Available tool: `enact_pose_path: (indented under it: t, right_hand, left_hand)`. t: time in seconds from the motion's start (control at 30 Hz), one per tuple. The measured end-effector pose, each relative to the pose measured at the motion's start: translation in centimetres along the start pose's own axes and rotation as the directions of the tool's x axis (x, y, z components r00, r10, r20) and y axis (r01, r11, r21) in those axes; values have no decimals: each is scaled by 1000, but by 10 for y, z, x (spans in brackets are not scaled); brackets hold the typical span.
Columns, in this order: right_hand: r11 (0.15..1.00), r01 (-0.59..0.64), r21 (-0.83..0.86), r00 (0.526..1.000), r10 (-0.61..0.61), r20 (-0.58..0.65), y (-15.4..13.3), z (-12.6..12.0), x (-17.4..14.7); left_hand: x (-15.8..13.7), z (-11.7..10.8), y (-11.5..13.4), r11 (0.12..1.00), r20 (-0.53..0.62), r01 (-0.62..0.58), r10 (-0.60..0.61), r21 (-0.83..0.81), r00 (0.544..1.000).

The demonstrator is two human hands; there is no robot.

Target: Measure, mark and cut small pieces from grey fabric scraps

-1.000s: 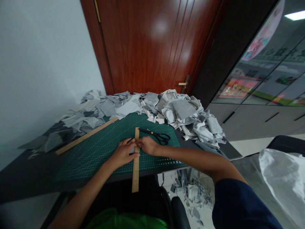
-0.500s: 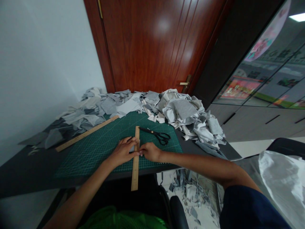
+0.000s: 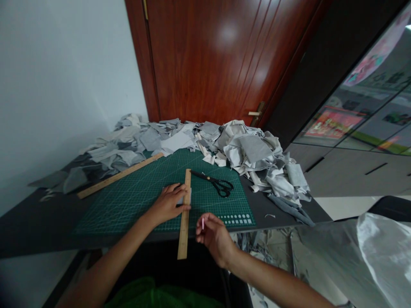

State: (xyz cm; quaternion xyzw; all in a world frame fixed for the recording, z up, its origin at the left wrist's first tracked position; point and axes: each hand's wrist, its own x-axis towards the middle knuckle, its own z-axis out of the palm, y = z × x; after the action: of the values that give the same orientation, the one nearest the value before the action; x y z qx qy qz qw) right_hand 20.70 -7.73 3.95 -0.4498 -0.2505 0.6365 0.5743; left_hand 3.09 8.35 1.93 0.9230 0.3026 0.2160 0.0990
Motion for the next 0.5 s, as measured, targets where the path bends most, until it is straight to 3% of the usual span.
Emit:
enact_pose_path:
  t: [0.07, 0.1, 0.17, 0.23, 0.3, 0.37, 0.43, 0.5]
  right_hand:
    - [987, -66, 146, 998, 69, -13, 12, 3, -15]
    - [988, -73, 137, 997, 76, -20, 19, 3, -20]
    - [999, 6, -46, 999, -7, -33, 34, 1, -28]
    - [908, 179, -378, 979, -203, -23, 49, -3, -31]
    - [675, 302, -673, 928, -369, 46, 64, -8, -32]
    - [394, 347, -851, 893, -417, 171, 75, -11, -30]
    - [135, 363, -922, 871, -400, 285, 84, -12, -27]
    - [-67, 372, -926, 848, -380, 368, 89, -11, -24]
  left_hand:
    - [0, 0, 0, 1000, 2, -4, 4, -4, 1000]
    - [0, -1, 1, 1000, 2, -5, 5, -7, 1000]
    - [-1, -1, 2, 1000, 0, -5, 5, -2, 1000]
    - [-2, -2, 2, 1000, -2, -13, 13, 12, 1000]
    - [-3, -3, 3, 999, -1, -25, 25, 21, 1000]
    - [-3, -2, 3, 999, 6, -28, 27, 23, 1000]
    - [-3, -1, 1, 1000, 7, -18, 18, 23, 1000]
    - [-2, 1, 0, 1000, 1, -14, 14, 24, 1000]
